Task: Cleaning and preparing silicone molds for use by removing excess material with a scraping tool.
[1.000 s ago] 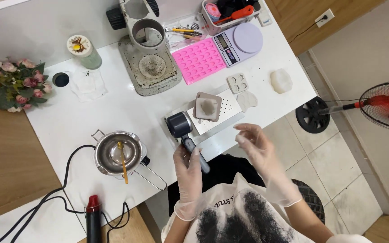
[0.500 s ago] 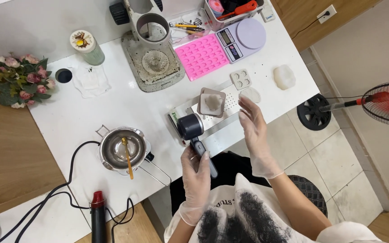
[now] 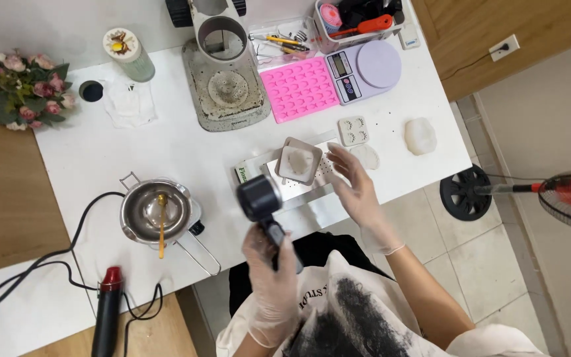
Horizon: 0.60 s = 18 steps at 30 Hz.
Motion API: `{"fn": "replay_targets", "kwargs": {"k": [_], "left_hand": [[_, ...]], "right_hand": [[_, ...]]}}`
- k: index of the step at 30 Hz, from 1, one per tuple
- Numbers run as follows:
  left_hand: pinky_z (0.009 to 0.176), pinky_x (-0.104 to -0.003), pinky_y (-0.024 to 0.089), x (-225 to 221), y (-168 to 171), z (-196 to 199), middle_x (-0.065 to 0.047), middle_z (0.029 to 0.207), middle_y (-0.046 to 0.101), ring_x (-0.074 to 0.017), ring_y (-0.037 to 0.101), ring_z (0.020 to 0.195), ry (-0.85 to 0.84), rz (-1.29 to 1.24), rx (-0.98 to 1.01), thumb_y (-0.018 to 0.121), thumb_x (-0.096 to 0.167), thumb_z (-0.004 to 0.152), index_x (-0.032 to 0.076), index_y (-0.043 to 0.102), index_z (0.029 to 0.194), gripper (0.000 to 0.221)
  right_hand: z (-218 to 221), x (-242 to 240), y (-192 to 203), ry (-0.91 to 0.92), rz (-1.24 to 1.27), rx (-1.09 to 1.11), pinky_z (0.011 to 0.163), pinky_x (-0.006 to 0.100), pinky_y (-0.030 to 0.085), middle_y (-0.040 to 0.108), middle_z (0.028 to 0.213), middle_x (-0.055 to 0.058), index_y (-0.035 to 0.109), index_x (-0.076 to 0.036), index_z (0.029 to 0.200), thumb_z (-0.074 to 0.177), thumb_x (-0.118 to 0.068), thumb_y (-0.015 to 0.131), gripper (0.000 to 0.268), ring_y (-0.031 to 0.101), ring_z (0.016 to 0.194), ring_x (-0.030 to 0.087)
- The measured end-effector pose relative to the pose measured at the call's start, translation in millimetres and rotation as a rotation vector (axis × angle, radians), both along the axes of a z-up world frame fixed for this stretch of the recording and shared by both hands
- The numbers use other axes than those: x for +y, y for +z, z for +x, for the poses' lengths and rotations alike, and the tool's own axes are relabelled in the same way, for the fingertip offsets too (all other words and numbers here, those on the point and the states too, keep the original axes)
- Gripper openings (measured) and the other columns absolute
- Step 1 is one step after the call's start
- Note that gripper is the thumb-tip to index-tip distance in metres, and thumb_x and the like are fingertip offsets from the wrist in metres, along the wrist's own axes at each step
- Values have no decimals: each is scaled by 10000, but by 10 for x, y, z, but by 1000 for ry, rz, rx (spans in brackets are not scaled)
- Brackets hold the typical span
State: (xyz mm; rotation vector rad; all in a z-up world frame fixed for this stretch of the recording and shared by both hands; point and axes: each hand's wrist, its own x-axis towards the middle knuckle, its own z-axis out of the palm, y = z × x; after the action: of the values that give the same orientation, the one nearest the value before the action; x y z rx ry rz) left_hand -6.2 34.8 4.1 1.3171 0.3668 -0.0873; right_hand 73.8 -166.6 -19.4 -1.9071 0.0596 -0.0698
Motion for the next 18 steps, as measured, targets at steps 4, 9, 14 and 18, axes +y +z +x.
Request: {"fn": "replay_targets", "kwargs": {"k": [4, 9, 14, 18], "left_hand": [[856, -311, 557, 58, -218, 140, -133, 1177, 577, -158, 639, 1041, 127, -30, 59, 585, 128, 971, -24, 318, 1435, 556], [889, -297, 564, -73, -309, 129, -134, 1195, 582, -161, 663, 1027, 274, 30, 2, 592, 181, 1010, -44, 356, 1411, 517], [848, -290, 551, -220, -227, 106, -119, 1215, 581, -148, 651, 1030, 300, 85, 21, 592, 199, 1008, -39, 360, 1420, 530], [830, -292, 544, -306, -174, 115, -106, 1216, 569, -141, 642, 1023, 336, 5, 84, 605, 192, 988, -25, 365, 1416, 537]], "right_hand": [[157, -130, -389, 108, 204, 90, 1196, 376, 418, 539, 1502, 162, 391, 25, 1532, 1011, -33, 523, 540, 519, 1415, 252], [243, -58, -438, 176, 307, 132, 1198, 370, 404, 469, 1578, 152, 359, 20, 1545, 1018, -12, 462, 538, 468, 1467, 255], [292, -107, -499, 231, 253, 145, 1193, 368, 403, 465, 1578, 155, 353, 21, 1551, 1019, -1, 472, 546, 465, 1460, 258], [319, -69, -431, 264, 337, 214, 999, 346, 527, 497, 1540, 151, 359, 2, 1550, 1010, 6, 466, 550, 527, 1383, 224]]}}
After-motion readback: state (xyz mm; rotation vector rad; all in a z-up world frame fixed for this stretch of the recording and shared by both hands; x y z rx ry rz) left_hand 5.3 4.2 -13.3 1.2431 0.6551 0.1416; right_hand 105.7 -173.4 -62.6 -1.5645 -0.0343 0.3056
